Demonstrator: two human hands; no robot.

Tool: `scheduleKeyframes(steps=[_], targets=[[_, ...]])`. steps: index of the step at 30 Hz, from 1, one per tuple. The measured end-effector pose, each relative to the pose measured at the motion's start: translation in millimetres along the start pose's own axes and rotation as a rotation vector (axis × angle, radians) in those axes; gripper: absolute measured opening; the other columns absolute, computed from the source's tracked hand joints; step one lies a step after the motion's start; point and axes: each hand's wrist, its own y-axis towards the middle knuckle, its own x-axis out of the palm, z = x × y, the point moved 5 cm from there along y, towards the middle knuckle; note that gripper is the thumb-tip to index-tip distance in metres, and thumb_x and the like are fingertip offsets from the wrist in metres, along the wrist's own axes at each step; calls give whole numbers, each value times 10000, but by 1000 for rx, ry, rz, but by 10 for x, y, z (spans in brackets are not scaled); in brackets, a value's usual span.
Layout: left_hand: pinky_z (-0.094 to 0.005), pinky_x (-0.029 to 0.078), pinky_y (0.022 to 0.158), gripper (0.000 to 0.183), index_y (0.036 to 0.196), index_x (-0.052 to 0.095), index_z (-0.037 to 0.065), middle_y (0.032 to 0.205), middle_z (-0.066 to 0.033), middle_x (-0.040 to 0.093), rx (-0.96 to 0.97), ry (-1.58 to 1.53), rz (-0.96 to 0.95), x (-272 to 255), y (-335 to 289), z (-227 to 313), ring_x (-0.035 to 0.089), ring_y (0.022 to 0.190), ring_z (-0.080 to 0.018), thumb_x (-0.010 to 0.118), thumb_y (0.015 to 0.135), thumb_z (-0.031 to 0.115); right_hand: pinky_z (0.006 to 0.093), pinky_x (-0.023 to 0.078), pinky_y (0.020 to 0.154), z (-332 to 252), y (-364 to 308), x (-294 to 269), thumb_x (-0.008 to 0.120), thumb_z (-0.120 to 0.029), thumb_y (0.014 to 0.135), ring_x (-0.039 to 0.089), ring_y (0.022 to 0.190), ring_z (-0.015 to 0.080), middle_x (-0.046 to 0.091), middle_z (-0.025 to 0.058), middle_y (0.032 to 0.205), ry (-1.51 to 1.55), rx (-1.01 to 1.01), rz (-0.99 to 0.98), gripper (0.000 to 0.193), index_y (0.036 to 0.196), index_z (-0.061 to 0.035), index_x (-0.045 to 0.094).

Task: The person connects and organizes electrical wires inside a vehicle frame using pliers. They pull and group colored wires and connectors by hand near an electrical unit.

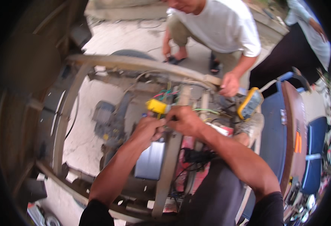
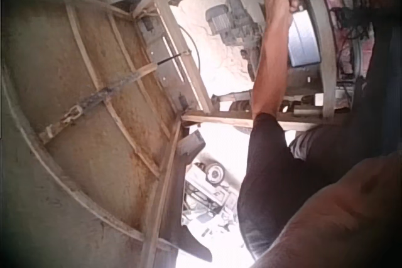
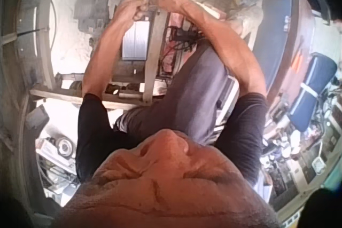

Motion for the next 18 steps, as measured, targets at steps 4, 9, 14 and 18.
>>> scheduleKeyframes(steps=[4, 9, 14, 18], targets=[[-304, 530, 772, 218, 1092, 650, -3, 1034, -108, 684, 508, 401, 180, -92, -235, 32, 646, 900, -165, 681, 919, 127, 462, 526, 699, 100, 125, 296, 683, -165, 702, 651, 755, 393, 656, 228, 776, -184, -17, -84, 200, 830, -21, 735], [-469, 507, 803, 173, 1048, 585, -25, 1142, -201, 585, 1084, 1435, 408, -292, -166, -88, 619, 974, -409, 569, 944, 113, 473, 525, 636, 310, 274, 474, 655, -86, 612, 644, 655, 425, 626, 257, 677, -75, -103, 171, 120, 666, 12, 698], [-417, 530, 780, 235, 1141, 643, 39, 1086, -137, 647, 1037, 1540, 275, 227, -539, 273, 625, 971, -352, 560, 966, 172, 453, 525, 612, 314, 244, 435, 663, -71, 572, 643, 640, 417, 620, 251, 652, -58, -90, 198, 102, 627, 11, 687], [-431, 522, 786, 201, 1021, 686, 31, 1012, -151, 668, 1041, 1416, 273, 346, -571, 359, 633, 943, -343, 586, 946, 189, 463, 509, 595, 292, 251, 440, 664, -78, 602, 634, 652, 428, 616, 248, 646, -135, -90, 170, 103, 622, 21, 677]])
